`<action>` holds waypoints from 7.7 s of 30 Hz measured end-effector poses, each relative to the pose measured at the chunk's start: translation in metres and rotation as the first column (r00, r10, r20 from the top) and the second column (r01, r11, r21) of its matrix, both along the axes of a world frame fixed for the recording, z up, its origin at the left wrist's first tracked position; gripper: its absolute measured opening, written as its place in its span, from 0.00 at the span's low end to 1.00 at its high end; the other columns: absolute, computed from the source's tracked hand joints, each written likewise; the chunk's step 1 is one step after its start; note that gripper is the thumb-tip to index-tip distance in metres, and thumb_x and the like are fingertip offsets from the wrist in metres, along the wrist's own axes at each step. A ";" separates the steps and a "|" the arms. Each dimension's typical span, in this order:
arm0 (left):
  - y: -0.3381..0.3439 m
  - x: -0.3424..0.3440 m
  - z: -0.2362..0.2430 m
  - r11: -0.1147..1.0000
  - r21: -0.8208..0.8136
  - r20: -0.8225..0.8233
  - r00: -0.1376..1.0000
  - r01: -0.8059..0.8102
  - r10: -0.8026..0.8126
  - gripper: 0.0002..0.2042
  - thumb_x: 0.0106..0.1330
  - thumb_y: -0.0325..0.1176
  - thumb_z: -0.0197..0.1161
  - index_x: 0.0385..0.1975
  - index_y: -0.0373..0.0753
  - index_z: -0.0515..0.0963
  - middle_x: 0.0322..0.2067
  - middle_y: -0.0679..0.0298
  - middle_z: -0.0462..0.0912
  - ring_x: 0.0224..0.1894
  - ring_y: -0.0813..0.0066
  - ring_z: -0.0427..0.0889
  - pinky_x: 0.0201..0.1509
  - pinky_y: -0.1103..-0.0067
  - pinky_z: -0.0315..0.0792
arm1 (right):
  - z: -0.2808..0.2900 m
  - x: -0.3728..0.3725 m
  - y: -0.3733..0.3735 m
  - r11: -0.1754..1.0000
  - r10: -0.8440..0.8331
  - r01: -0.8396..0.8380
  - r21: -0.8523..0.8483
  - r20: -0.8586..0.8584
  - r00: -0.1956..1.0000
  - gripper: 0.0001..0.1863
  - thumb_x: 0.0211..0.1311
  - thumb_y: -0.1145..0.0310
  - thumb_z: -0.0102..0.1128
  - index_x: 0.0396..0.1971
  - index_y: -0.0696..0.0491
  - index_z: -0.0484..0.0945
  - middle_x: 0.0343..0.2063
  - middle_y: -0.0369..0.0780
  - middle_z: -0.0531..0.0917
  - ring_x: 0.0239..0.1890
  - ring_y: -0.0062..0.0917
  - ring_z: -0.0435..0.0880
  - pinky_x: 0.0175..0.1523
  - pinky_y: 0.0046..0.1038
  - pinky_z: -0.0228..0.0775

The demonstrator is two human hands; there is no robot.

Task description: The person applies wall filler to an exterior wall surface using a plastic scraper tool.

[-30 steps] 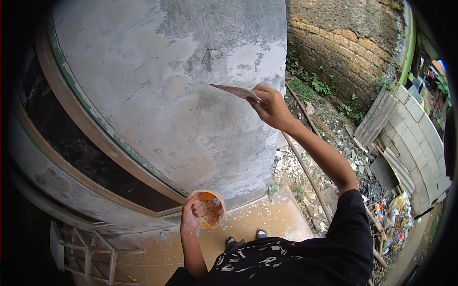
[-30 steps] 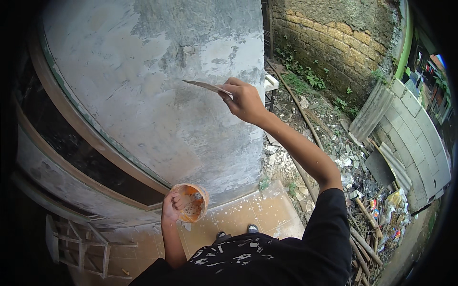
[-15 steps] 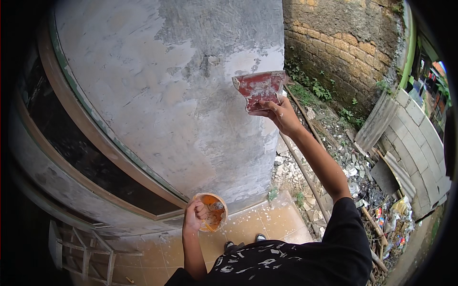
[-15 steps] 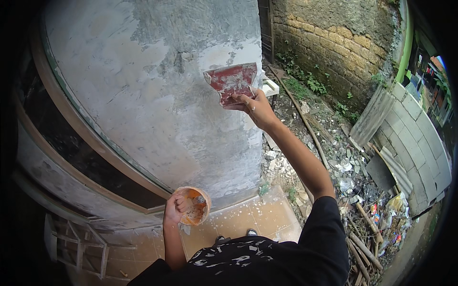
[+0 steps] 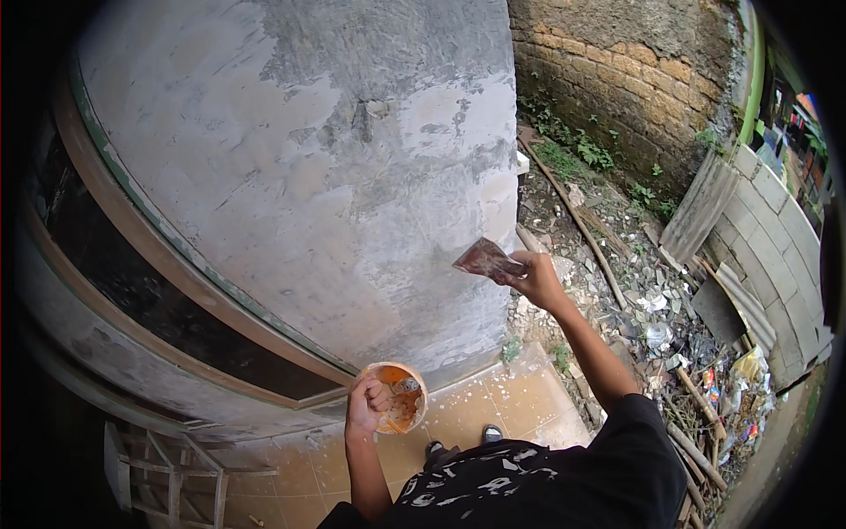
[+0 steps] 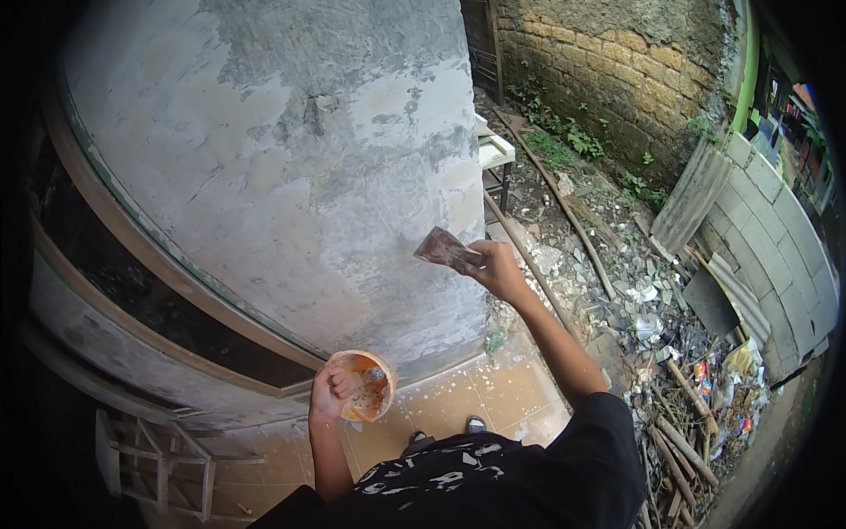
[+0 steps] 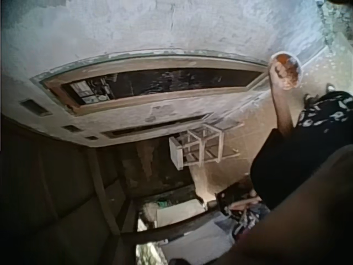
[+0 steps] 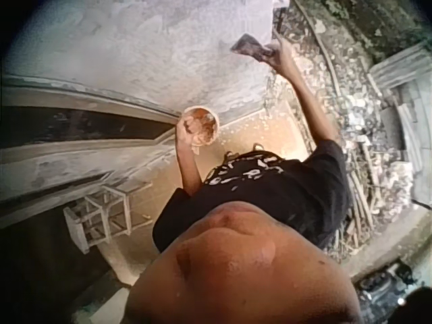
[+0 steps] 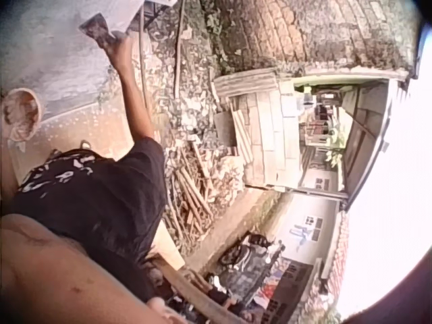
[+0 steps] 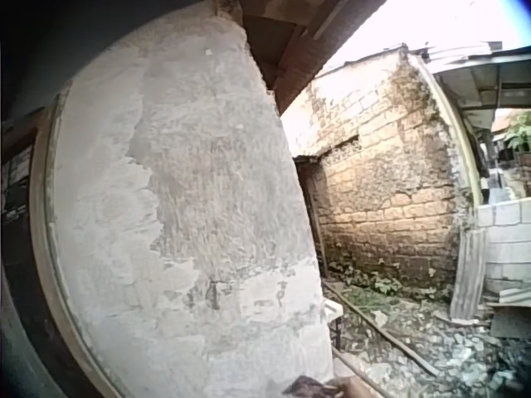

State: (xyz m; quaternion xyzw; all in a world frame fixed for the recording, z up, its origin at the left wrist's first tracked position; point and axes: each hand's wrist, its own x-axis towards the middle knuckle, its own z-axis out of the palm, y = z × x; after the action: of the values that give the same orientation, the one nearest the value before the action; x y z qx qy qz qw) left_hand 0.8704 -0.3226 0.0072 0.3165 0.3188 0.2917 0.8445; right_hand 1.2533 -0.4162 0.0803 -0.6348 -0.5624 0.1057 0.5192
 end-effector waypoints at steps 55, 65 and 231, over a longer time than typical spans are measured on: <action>0.006 0.014 0.012 1.000 -0.026 0.125 0.992 0.008 -0.005 0.07 0.60 0.24 0.49 0.28 0.47 0.62 0.14 0.76 0.50 0.12 0.87 0.47 0.15 0.85 0.44 | 0.257 0.038 0.126 0.655 -0.721 -0.202 0.728 0.682 0.123 0.22 0.54 0.67 0.55 0.52 0.41 0.76 0.59 0.36 0.69 0.52 0.25 0.74 0.60 0.38 0.58; 0.014 0.019 0.009 0.999 -0.011 0.096 0.995 0.038 -0.037 0.06 0.60 0.25 0.49 0.28 0.47 0.62 0.14 0.76 0.50 0.12 0.87 0.47 0.15 0.85 0.44 | 0.265 0.041 0.107 0.579 -0.755 -0.241 0.779 0.624 0.201 0.23 0.51 0.66 0.59 0.50 0.40 0.77 0.55 0.36 0.72 0.49 0.24 0.75 0.57 0.38 0.59; 0.032 0.034 0.009 0.999 0.008 0.105 0.993 0.046 -0.046 0.05 0.59 0.28 0.50 0.26 0.47 0.63 0.13 0.76 0.49 0.11 0.86 0.47 0.14 0.84 0.43 | 0.377 0.060 0.042 0.872 -0.489 0.099 0.480 0.843 0.222 0.11 0.50 0.75 0.56 0.35 0.52 0.82 0.38 0.43 0.75 0.43 0.35 0.75 0.45 0.36 0.65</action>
State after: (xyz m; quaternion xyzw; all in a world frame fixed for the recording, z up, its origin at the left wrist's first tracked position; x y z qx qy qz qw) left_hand 0.9046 -0.2910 0.0159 0.3104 0.2659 0.2893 0.8656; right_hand 1.3138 -0.3739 0.4574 -0.5708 -0.6329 -0.4881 0.1879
